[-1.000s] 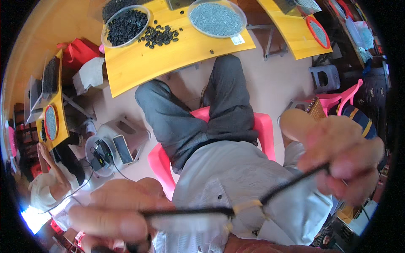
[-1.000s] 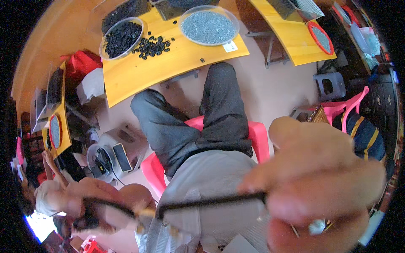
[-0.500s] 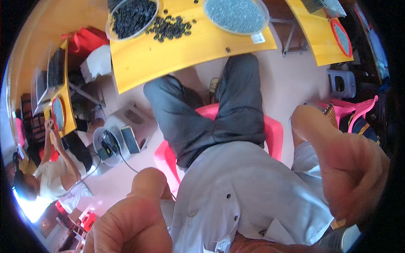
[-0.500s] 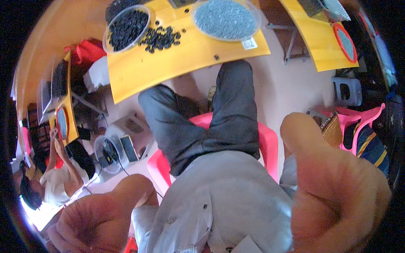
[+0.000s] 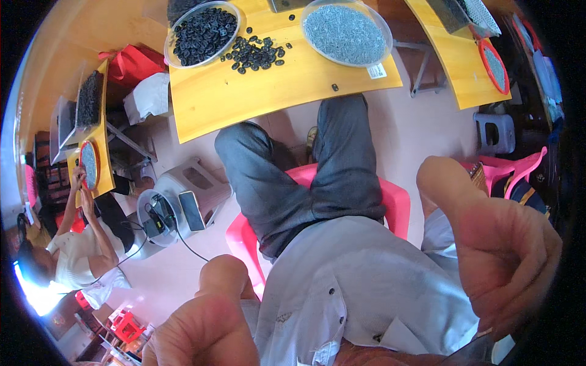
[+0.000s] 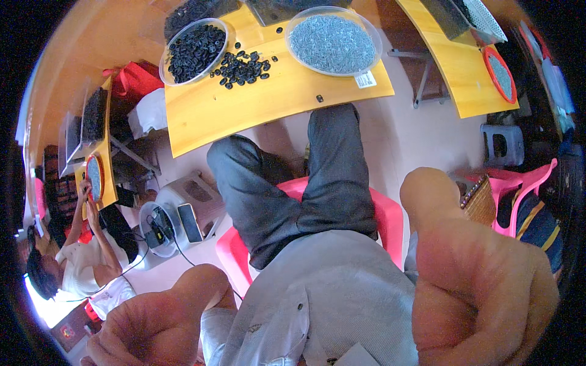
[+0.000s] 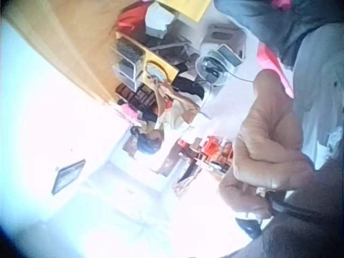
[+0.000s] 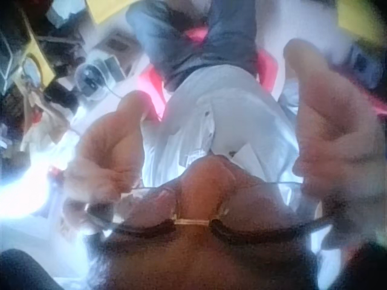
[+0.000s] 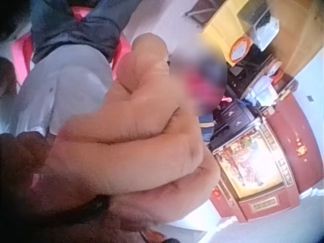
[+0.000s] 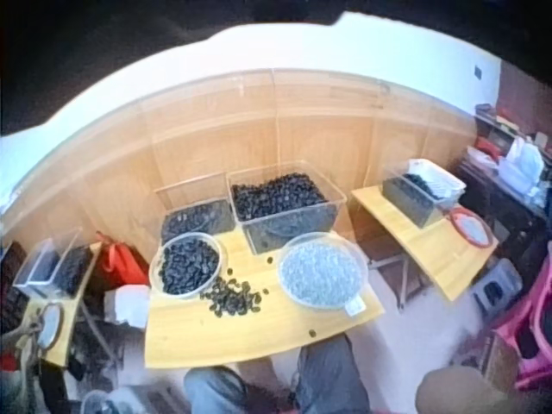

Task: The person sits down at a table and assembles plastic cord locks by inserting small components into the lock bodies by hand.

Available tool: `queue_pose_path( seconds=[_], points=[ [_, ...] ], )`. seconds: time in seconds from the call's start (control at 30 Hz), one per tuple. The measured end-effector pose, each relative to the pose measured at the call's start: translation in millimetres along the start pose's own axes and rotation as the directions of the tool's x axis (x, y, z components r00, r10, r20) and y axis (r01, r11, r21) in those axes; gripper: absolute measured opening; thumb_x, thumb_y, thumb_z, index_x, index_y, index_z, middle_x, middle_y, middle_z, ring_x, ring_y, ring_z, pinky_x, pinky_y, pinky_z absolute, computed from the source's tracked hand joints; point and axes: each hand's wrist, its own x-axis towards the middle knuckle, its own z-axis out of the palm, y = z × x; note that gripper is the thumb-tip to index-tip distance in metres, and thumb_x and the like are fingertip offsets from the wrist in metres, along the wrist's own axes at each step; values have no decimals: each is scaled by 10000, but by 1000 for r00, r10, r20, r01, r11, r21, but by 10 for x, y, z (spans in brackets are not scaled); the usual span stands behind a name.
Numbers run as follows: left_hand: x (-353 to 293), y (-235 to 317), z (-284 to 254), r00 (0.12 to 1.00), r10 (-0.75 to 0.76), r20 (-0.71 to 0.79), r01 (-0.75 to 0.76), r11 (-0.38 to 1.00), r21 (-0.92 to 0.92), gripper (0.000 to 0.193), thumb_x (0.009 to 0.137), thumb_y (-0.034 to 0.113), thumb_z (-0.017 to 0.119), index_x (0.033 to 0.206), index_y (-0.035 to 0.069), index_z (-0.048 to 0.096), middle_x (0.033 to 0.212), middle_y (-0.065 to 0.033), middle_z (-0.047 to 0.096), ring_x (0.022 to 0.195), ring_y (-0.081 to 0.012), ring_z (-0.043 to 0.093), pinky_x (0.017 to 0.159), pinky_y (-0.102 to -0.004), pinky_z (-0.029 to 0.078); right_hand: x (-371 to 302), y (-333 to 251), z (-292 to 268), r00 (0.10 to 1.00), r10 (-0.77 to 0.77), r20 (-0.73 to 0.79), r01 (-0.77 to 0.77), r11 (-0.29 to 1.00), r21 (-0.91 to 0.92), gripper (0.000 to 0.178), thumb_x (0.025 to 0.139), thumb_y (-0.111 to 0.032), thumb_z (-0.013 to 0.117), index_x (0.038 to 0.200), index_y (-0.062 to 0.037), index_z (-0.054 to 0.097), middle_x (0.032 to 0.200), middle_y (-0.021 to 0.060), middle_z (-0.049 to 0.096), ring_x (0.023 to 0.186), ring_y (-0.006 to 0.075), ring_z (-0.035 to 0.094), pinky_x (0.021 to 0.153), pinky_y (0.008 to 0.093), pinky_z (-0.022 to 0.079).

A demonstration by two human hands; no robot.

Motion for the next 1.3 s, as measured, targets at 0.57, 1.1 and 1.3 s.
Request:
queue_pose_path(
  seconds=[0.57,1.1,1.3],
  points=[
    [-1001,-3114,-41,660,-669,-343,617,743,-260,183,916,-53,496,1055,18,590,950,-50,624,735,-120,626,657,-231,516,-251,1773,1955,816,554,-166,-574,745,-340,145,830,-172,636,899,-46,657,881,120,653,810,312,637,695,400,503],
    [-784,-3437,52,690,-709,-148,694,706,-144,242,881,-35,523,1103,15,606,940,-41,628,732,-69,591,656,-211,472,116,1970,2188,744,664,-74,-652,698,-296,121,752,-116,649,834,-29,636,802,142,655,790,329,634,695,421,499],
    [-758,-3369,78,692,-690,-214,644,723,-250,276,876,-75,511,1133,-31,601,997,-83,687,908,-108,637,811,-233,492,118,1448,2394,640,759,124,-760,599,252,107,798,-40,683,870,8,619,763,59,666,718,144,664,645,261,510]
  ],
)
